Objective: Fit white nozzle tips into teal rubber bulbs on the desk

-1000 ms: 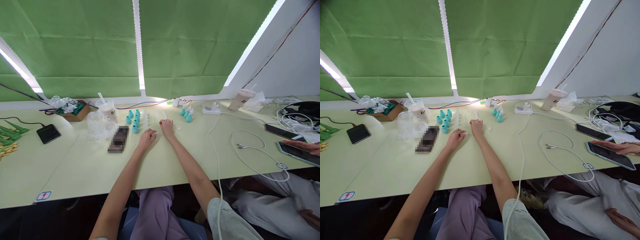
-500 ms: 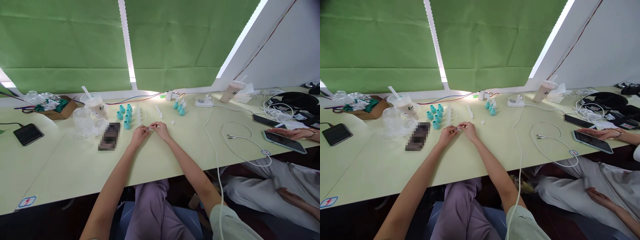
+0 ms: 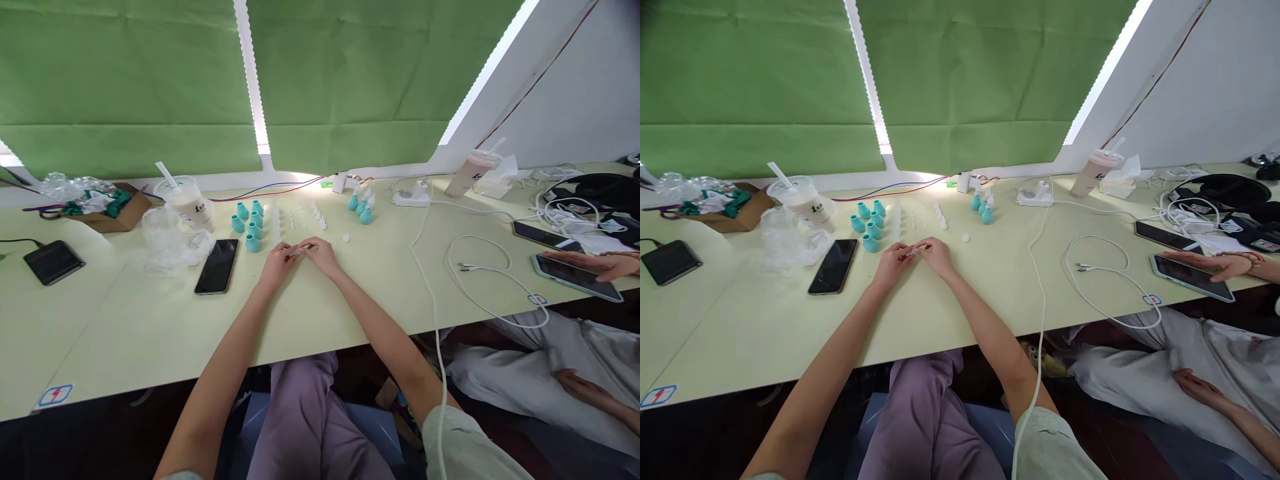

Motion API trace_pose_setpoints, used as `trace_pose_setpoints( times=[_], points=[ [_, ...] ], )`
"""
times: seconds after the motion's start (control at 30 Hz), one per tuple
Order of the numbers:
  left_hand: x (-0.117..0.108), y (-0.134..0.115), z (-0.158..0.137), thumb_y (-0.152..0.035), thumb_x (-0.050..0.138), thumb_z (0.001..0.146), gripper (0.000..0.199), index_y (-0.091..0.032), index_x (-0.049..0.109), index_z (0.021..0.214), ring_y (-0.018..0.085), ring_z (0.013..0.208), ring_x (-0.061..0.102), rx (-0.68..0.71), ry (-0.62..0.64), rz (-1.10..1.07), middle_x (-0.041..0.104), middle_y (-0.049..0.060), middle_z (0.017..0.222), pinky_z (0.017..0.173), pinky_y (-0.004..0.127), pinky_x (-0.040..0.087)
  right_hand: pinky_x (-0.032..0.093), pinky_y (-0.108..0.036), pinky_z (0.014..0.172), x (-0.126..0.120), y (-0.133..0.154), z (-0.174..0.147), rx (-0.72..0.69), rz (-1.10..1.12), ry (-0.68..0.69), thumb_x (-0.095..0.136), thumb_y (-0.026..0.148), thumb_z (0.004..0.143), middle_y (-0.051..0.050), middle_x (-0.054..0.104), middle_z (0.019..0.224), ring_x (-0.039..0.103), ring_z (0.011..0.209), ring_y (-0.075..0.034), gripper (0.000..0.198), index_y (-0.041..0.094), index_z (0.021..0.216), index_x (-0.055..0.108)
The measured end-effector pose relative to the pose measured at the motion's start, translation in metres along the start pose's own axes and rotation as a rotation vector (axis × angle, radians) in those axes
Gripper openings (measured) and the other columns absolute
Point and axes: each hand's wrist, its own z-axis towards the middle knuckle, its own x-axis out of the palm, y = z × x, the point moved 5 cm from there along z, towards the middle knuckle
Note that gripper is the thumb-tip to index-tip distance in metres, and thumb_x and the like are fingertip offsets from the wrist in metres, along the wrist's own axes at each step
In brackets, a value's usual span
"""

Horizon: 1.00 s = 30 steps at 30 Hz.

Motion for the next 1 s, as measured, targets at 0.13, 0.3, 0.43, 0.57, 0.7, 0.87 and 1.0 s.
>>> trace_pose_setpoints(
  times=[0.13, 0.3, 0.43, 0.57, 0.7, 0.87, 1.0],
  points=[
    [0.001, -0.002, -0.001, -0.031, 0.046, 0.086, 0.030, -0.022, 0.065, 0.107, 0.011, 0.067, 0.056, 0.034, -0.029, -0.002, 0.057, 0.006, 0.092, 0.069, 0.026, 0.049, 0.045, -0.028, 0.076, 0.002, -0.006, 0.002, 0.034, 0.119, -0.009, 0.064, 0.033, 0.072, 0.000, 0.067, 0.088, 0.059, 0.074, -0.013, 0.012, 0.023, 0.075, 0.069],
    [0.000, -0.005, 0.000, -0.031, 0.047, 0.086, 0.029, -0.021, 0.066, 0.106, 0.011, 0.070, 0.057, 0.033, -0.044, -0.019, 0.057, 0.006, 0.093, 0.070, 0.027, 0.050, 0.047, -0.027, 0.073, 0.003, -0.006, 0.002, 0.004, 0.193, -0.052, 0.065, 0.036, 0.071, -0.002, 0.066, 0.089, 0.060, 0.076, -0.013, 0.015, 0.022, 0.074, 0.070],
    [-0.002, -0.007, 0.000, -0.029, 0.049, 0.084, 0.030, -0.021, 0.065, 0.108, 0.012, 0.074, 0.057, 0.004, -0.056, -0.070, 0.057, 0.006, 0.093, 0.072, 0.027, 0.051, 0.049, -0.026, 0.069, -0.001, -0.003, 0.002, -0.045, 0.170, -0.082, 0.065, 0.039, 0.071, -0.003, 0.064, 0.091, 0.059, 0.070, -0.011, 0.018, 0.022, 0.072, 0.070],
    [-0.002, -0.006, 0.000, -0.029, 0.050, 0.083, 0.030, -0.019, 0.065, 0.108, 0.012, 0.074, 0.058, 0.000, -0.070, -0.122, 0.056, 0.006, 0.093, 0.071, 0.027, 0.052, 0.048, -0.027, 0.071, -0.004, 0.003, 0.001, -0.099, 0.112, -0.086, 0.063, 0.038, 0.074, -0.003, 0.062, 0.091, 0.059, 0.070, -0.011, 0.019, 0.021, 0.071, 0.070],
    [-0.001, -0.004, 0.000, -0.030, 0.051, 0.083, 0.030, -0.019, 0.065, 0.108, 0.012, 0.074, 0.058, -0.009, -0.074, -0.154, 0.056, 0.006, 0.093, 0.071, 0.027, 0.052, 0.047, -0.027, 0.072, -0.003, 0.010, -0.003, -0.178, 0.063, -0.098, 0.059, 0.036, 0.079, -0.003, 0.060, 0.089, 0.058, 0.076, -0.013, 0.018, 0.022, 0.075, 0.069],
    [0.000, -0.004, 0.000, -0.030, 0.050, 0.083, 0.029, -0.021, 0.066, 0.106, 0.012, 0.073, 0.056, 0.002, -0.066, -0.168, 0.056, 0.005, 0.090, 0.071, 0.027, 0.052, 0.046, -0.029, 0.075, 0.002, 0.013, -0.006, -0.308, -0.007, -0.035, 0.052, 0.032, 0.084, -0.002, 0.056, 0.088, 0.055, 0.074, -0.013, 0.017, 0.021, 0.079, 0.063],
    [0.001, -0.003, 0.001, -0.030, 0.050, 0.083, 0.029, -0.021, 0.066, 0.106, 0.012, 0.072, 0.056, 0.003, -0.064, -0.169, 0.056, 0.005, 0.089, 0.069, 0.027, 0.052, 0.045, -0.028, 0.074, 0.003, 0.010, -0.005, -0.283, -0.002, -0.049, 0.051, 0.031, 0.085, -0.002, 0.056, 0.087, 0.054, 0.073, -0.012, 0.016, 0.020, 0.077, 0.060]
  ],
)
